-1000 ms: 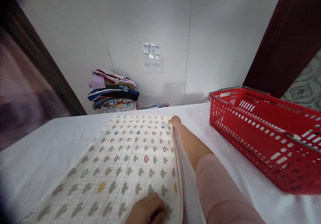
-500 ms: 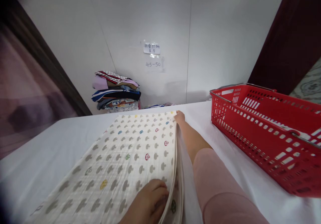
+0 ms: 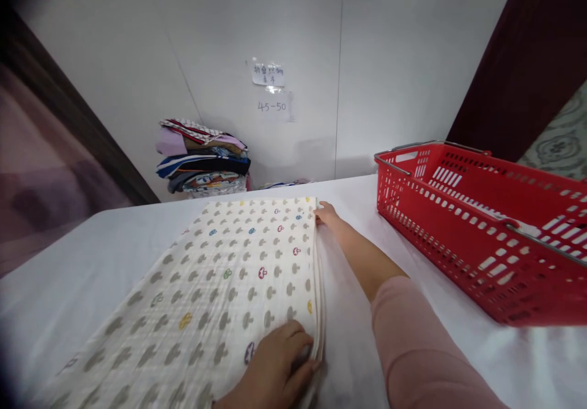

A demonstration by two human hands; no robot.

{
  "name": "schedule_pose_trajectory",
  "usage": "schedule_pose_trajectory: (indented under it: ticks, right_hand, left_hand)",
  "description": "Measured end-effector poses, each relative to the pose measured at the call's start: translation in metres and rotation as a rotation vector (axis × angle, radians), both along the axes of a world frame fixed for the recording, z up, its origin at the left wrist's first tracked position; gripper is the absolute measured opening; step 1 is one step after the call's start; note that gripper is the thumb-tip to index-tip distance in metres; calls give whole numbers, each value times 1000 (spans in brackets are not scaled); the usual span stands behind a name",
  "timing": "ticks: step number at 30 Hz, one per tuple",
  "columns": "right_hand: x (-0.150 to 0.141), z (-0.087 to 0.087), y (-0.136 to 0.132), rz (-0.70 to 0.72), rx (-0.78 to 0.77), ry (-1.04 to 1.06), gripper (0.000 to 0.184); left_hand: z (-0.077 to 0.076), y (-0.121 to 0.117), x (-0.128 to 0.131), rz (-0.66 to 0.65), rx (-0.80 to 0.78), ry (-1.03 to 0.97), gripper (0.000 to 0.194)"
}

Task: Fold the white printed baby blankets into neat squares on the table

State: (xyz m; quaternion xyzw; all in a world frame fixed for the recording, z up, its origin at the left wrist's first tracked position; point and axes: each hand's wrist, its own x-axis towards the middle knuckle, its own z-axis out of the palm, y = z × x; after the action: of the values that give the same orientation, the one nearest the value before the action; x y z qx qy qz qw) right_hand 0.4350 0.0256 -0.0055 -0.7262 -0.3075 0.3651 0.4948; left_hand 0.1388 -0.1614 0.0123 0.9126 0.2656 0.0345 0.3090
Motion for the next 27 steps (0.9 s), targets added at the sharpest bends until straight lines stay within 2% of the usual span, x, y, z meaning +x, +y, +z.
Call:
schedule_pose_trajectory:
  ticks: [6,13,17,21,27]
  right_hand:
    - [-20,6,-41,83,-8,131,75]
    - [-47,13,-92,173,-21,139,63]
    - [-56,11,-115,205,-36,141,66]
    - [-63,7,-134,237,-31,168,63]
    - [-70,-9,-149,219,42,189,56]
  left_hand:
    - [4,-14,10,47,95,123,26]
    - [4,-21,20,178,142,173,31]
    - [8,-8,33,253,169,165,33]
    - [9,14,54,348,180,183,34]
    - [6,43,79,437,161,229,34]
